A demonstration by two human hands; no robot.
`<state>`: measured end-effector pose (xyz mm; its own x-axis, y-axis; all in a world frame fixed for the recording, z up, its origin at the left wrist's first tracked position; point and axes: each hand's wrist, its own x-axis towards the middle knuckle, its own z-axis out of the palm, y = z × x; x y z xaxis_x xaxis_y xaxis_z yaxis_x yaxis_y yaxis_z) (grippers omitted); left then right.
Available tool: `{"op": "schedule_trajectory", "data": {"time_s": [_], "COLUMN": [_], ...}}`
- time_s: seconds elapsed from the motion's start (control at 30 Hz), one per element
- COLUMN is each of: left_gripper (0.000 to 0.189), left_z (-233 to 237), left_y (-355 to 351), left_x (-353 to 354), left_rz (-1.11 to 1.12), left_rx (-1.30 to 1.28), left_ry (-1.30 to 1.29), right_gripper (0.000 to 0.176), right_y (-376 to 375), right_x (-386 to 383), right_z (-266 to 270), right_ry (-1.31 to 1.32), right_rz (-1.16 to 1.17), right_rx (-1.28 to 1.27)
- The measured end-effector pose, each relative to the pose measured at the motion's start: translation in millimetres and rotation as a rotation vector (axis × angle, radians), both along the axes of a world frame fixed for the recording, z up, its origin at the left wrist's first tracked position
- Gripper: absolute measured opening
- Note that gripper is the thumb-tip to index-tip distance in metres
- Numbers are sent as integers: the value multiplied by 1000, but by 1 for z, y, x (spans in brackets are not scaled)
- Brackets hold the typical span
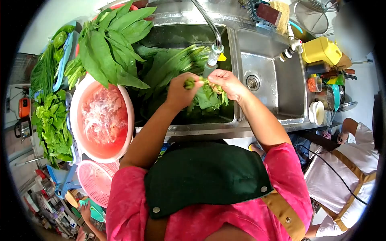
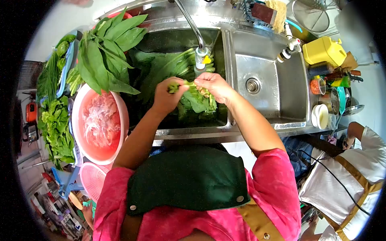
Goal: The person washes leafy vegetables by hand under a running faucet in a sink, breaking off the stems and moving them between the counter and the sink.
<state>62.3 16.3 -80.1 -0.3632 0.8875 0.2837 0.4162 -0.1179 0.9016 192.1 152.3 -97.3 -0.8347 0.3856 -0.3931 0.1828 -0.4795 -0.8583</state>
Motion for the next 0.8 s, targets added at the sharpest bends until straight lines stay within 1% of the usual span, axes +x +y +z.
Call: {"op": "schedule_trajectory", "data": {"time_s": [0.03,0.07,0.1,0.13,0.17,0.2,0.23,0.27,0.3,0.33,0.37,0.4,0.43,0.47,0.5,0.53,0.57,0.6,0.63,0.67,0.7,0.73,0.77,0.8], "left_gripper": [14,11,10,8,9,10,10,11,14,14,15,16,18,18,19,21,27,27,30,34,36,36,35,35], "left_z": [1,7,17,37,51,58,56,53,52,52,53,53,54,50,44,38,34,37,43,44,39,38,39,40], "left_y": [-5,-10,-18,-24,-28,-34,-39,-42,-46,-48,-51,-53,-54,-56,-57,-56,-56,-54,-52,-50,-49,-50,-52,-54], "left_x": [-2,-5,-13,-22,-29,-36,-43,-51,-57,-60,-61,-62,-59,-57,-55,-54,-54,-50,-44,-40,-41,-41,-40,-41], "left_rz": [190,378,489,603,608,615,635,654,703,706,711,718,731,739,702,658,696,684,676,672,668,664,681,700], "left_rx": [64,129,114,101,150,196,248,304,306,312,338,363,308,305,282,263,183,182,196,210,240,236,243,256], "left_ry": [-165,-328,-309,-290,-280,-270,-283,-292,-249,-249,-309,-370,-336,-339,-348,-355,-222,-222,-237,-253,-264,-260,-265,-269], "right_gripper": [15,16,19,19,18,19,20,18,13,13,12,6,6,8,16,20,19,15,17,21,25,24,25,28], "right_y": [5,8,17,38,49,72,86,120,134,152,168,183,170,143,118,95,82,48,26,15,6,0,-2,-9], "right_x": [1,3,16,33,50,80,100,139,164,191,217,238,224,194,158,121,97,56,27,5,-9,-9,-12,-7], "right_z": [-10,-8,2,-4,17,13,34,21,33,27,14,1,8,21,32,30,-4,-11,-40,-72,-116,-159,-199,-223], "right_ry": [-177,-353,-446,-420,-429,-392,-537,-506,-544,-641,-576,-536,-472,-413,-568,-681,-546,-625,-610,-796,-978,-942,-1097,-1247], "right_rz": [-49,-100,-125,-207,-314,-441,-518,-610,-683,-782,-868,-834,-739,-646,-442,-298,-82,80,220,475,653,768,882,869], "right_rx": [101,201,512,506,463,485,647,652,603,677,619,580,580,574,604,711,943,929,1082,1116,1144,1185,982,941]}}
